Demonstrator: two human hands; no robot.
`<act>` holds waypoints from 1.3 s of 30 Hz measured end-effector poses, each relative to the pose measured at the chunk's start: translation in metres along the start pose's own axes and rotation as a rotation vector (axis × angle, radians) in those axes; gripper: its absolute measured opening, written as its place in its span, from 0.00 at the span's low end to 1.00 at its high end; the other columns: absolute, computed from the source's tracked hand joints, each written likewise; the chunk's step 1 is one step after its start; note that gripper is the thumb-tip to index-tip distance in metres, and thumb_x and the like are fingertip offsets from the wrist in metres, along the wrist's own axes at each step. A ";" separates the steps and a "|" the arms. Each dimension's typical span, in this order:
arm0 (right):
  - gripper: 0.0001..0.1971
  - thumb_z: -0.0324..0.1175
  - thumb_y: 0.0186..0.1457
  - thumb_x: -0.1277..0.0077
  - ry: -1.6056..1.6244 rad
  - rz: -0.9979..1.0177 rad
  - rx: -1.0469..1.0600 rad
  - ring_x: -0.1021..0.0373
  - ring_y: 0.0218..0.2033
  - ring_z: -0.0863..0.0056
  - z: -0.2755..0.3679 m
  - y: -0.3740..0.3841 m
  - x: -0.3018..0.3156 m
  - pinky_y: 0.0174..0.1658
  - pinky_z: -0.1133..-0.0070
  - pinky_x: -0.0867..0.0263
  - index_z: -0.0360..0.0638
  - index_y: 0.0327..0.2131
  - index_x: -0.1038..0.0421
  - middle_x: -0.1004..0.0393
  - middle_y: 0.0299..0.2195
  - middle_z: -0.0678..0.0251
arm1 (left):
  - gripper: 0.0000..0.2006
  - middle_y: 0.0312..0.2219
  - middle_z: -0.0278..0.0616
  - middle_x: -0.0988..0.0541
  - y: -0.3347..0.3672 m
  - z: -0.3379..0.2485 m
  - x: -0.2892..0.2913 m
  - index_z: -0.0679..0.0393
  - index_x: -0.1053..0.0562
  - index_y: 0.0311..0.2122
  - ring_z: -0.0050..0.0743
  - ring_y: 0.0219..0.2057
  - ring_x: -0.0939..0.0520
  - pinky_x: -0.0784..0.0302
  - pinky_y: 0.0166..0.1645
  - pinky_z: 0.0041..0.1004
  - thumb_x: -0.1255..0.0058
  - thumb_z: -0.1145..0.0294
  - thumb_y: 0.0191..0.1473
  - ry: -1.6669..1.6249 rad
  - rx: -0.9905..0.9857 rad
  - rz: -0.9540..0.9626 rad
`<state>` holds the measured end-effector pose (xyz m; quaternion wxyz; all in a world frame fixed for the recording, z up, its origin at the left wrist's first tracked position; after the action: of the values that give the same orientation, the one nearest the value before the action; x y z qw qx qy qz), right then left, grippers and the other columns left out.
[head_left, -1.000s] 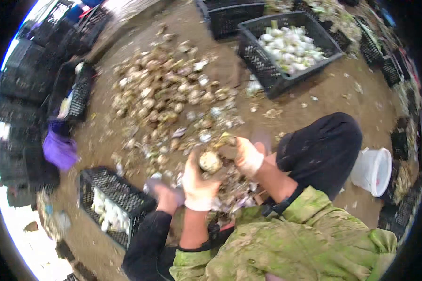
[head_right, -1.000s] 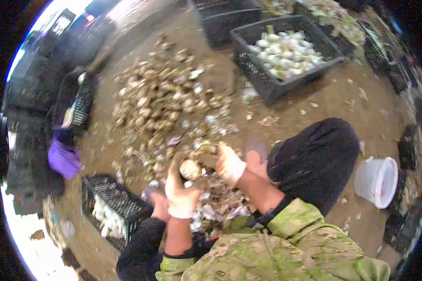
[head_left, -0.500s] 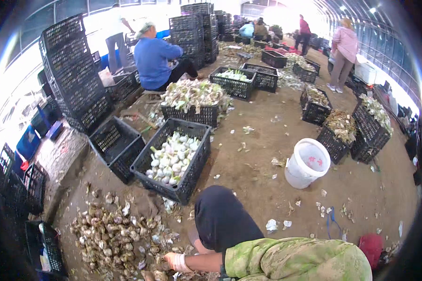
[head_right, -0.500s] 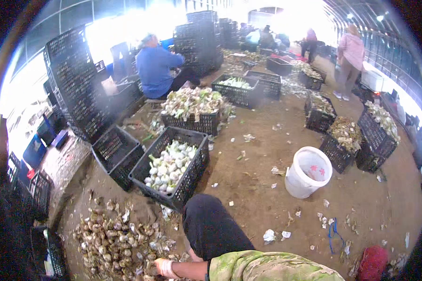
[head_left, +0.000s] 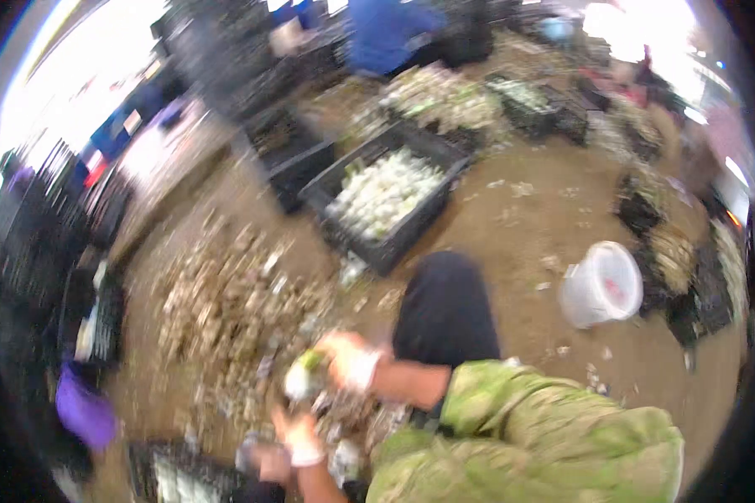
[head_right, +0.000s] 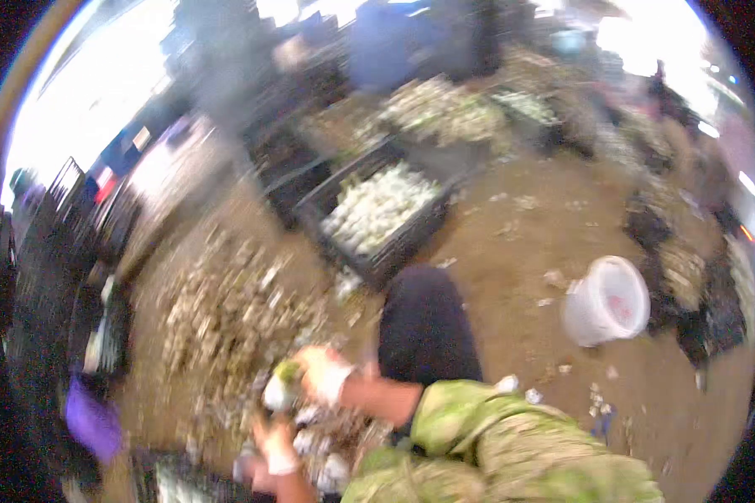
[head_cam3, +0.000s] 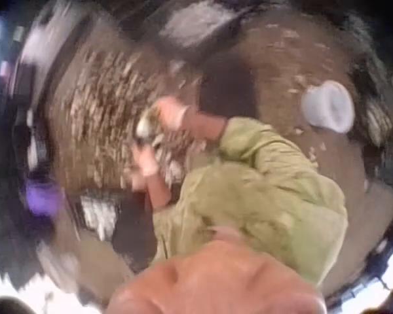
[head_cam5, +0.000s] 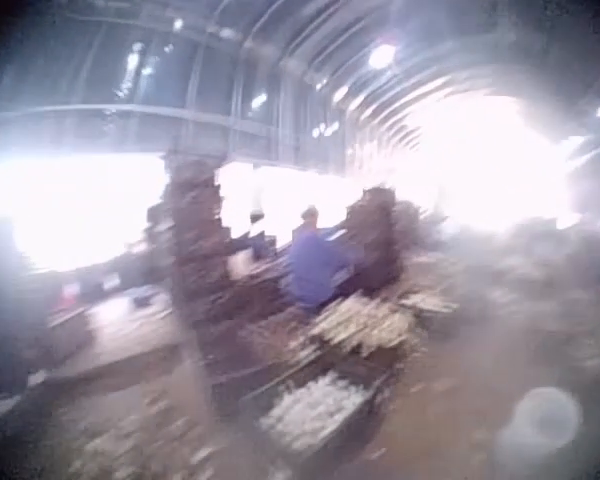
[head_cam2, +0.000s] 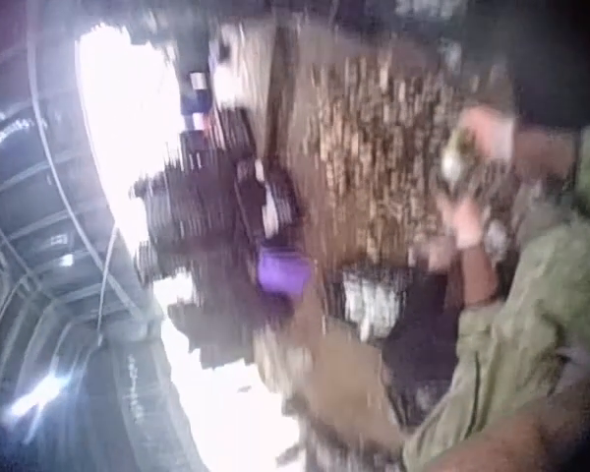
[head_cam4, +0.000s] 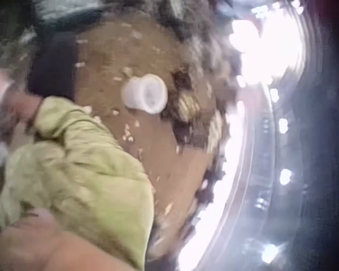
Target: Peeling and cleaning garlic bulbs in an agricultural processing facility.
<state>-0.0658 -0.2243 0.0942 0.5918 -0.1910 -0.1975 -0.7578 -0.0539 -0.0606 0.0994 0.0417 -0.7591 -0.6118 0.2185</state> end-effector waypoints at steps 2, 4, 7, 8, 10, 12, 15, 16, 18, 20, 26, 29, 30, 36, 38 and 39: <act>0.13 0.23 0.38 0.50 0.150 -0.011 0.155 0.28 0.34 0.68 0.013 -0.009 -0.006 0.36 0.74 0.31 0.42 0.33 0.27 0.26 0.31 0.59 | 0.21 0.39 0.40 0.27 0.007 0.013 0.000 0.58 0.34 0.47 0.31 0.39 0.27 0.30 0.44 0.32 0.48 0.61 0.49 -0.018 -0.101 0.002; 0.10 0.23 0.43 0.54 0.319 0.262 -0.003 0.29 0.32 0.71 0.020 -0.014 -0.025 0.34 0.73 0.31 0.40 0.32 0.28 0.26 0.30 0.62 | 0.22 0.38 0.39 0.27 0.013 0.020 0.005 0.59 0.35 0.48 0.27 0.37 0.27 0.28 0.42 0.29 0.45 0.65 0.48 -0.037 -0.133 -0.188; 0.07 0.28 0.52 0.58 0.485 0.346 -0.502 0.29 0.30 0.70 0.006 0.001 -0.037 0.31 0.73 0.32 0.40 0.31 0.29 0.27 0.27 0.66 | 0.18 0.33 0.40 0.25 0.019 0.015 0.017 0.60 0.28 0.41 0.31 0.35 0.25 0.26 0.38 0.34 0.56 0.55 0.55 -0.542 -0.145 -0.294; 0.07 0.30 0.52 0.58 0.947 0.198 -0.705 0.29 0.28 0.71 -0.004 0.014 -0.033 0.30 0.74 0.32 0.43 0.31 0.29 0.27 0.27 0.66 | 0.21 0.30 0.40 0.24 0.019 0.013 0.019 0.60 0.28 0.39 0.31 0.32 0.24 0.25 0.34 0.33 0.57 0.50 0.54 -0.575 -0.043 -0.300; 0.07 0.31 0.53 0.58 1.328 -0.047 -0.837 0.29 0.27 0.72 -0.023 0.032 -0.024 0.29 0.74 0.32 0.45 0.31 0.29 0.26 0.27 0.66 | 0.28 0.24 0.39 0.24 0.014 0.002 0.025 0.59 0.26 0.35 0.31 0.26 0.23 0.26 0.25 0.31 0.58 0.40 0.50 -0.665 0.057 -0.127; 0.06 0.25 0.45 0.49 0.833 0.019 -0.654 0.27 0.27 0.61 -0.036 0.038 -0.013 0.29 0.65 0.30 0.37 0.31 0.30 0.26 0.29 0.55 | 0.36 0.18 0.39 0.25 0.007 -0.008 0.034 0.58 0.26 0.31 0.30 0.17 0.25 0.29 0.19 0.29 0.60 0.28 0.41 -0.629 0.147 0.030; 0.26 0.35 0.48 0.47 0.001 0.769 -0.143 0.30 0.37 0.74 -0.022 -0.002 -0.029 0.40 0.77 0.33 0.39 0.51 0.40 0.28 0.41 0.57 | 0.41 0.26 0.42 0.23 0.003 -0.011 0.041 0.62 0.29 0.40 0.35 0.24 0.22 0.25 0.28 0.33 0.60 0.26 0.39 -0.428 -0.050 -0.012; 0.27 0.35 0.48 0.46 0.116 0.687 -0.089 0.31 0.39 0.74 -0.014 -0.011 -0.034 0.43 0.78 0.35 0.39 0.52 0.41 0.29 0.42 0.58 | 0.43 0.31 0.43 0.25 0.001 -0.009 0.037 0.62 0.32 0.43 0.35 0.30 0.23 0.27 0.34 0.34 0.62 0.26 0.40 -0.366 -0.140 0.004; 0.29 0.34 0.46 0.43 0.779 0.641 -0.278 0.33 0.43 0.74 0.003 -0.028 -0.040 0.47 0.79 0.37 0.39 0.52 0.41 0.30 0.44 0.61 | 0.47 0.41 0.45 0.27 -0.002 0.000 0.026 0.64 0.37 0.51 0.36 0.41 0.25 0.30 0.47 0.36 0.65 0.26 0.41 -0.204 -0.283 -0.081; 0.28 0.31 0.45 0.41 0.954 0.516 -0.252 0.34 0.44 0.78 0.018 -0.027 -0.031 0.49 0.78 0.39 0.39 0.50 0.39 0.31 0.44 0.67 | 0.49 0.53 0.45 0.37 -0.005 0.005 0.013 0.63 0.46 0.58 0.37 0.54 0.37 0.44 0.58 0.35 0.62 0.28 0.41 -0.034 -0.225 0.046; 0.26 0.31 0.42 0.41 0.436 0.336 -0.045 0.33 0.43 0.75 0.032 0.001 -0.001 0.47 0.76 0.37 0.37 0.47 0.36 0.30 0.43 0.64 | 0.25 0.38 0.44 0.28 -0.019 -0.034 0.003 0.59 0.29 0.42 0.39 0.40 0.27 0.31 0.46 0.32 0.41 0.76 0.30 0.782 -0.711 -0.110; 0.23 0.31 0.39 0.43 0.223 0.312 0.143 0.31 0.41 0.65 0.031 -0.007 -0.002 0.46 0.74 0.36 0.42 0.43 0.32 0.29 0.38 0.57 | 0.15 0.30 0.43 0.26 -0.013 -0.037 -0.001 0.57 0.27 0.33 0.41 0.34 0.25 0.30 0.39 0.36 0.43 0.76 0.33 0.947 -0.839 -0.058; 0.23 0.32 0.39 0.43 0.188 0.344 0.069 0.31 0.41 0.64 0.025 -0.010 -0.003 0.46 0.74 0.36 0.42 0.43 0.32 0.29 0.38 0.57 | 0.09 0.25 0.41 0.25 -0.009 -0.035 0.001 0.57 0.27 0.26 0.39 0.28 0.25 0.30 0.33 0.33 0.45 0.79 0.34 0.874 -0.852 -0.105; 0.26 0.32 0.39 0.43 0.337 0.588 0.113 0.33 0.45 0.69 0.007 -0.018 -0.011 0.49 0.75 0.38 0.39 0.46 0.34 0.30 0.42 0.58 | 0.03 0.23 0.36 0.26 0.021 0.023 0.028 0.61 0.31 0.27 0.20 0.23 0.28 0.29 0.31 0.22 0.53 0.81 0.45 0.193 -0.321 -0.267; 0.26 0.26 0.40 0.44 0.492 0.605 0.011 0.33 0.44 0.73 0.003 -0.016 -0.019 0.48 0.77 0.37 0.39 0.47 0.35 0.30 0.43 0.62 | 0.05 0.23 0.36 0.26 0.024 0.035 0.041 0.60 0.30 0.28 0.21 0.23 0.28 0.29 0.30 0.22 0.54 0.83 0.45 0.222 -0.264 -0.389; 0.26 0.24 0.41 0.45 0.555 0.584 -0.092 0.33 0.43 0.76 -0.001 -0.014 -0.025 0.48 0.78 0.37 0.40 0.48 0.36 0.29 0.43 0.64 | 0.05 0.23 0.36 0.25 0.027 0.037 0.044 0.61 0.30 0.29 0.21 0.23 0.28 0.29 0.30 0.22 0.53 0.84 0.45 0.236 -0.288 -0.393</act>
<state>-0.0736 -0.2009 0.0795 0.8039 -0.0536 0.0664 -0.5886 -0.0367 -0.0335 0.0448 0.0459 -0.6442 -0.7630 0.0267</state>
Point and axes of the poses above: each hand's wrist, its own y-axis towards the middle knuckle, its own x-axis out of the back of the hand, z = x × y, the point moved 3 cm from there along y, towards the middle knuckle
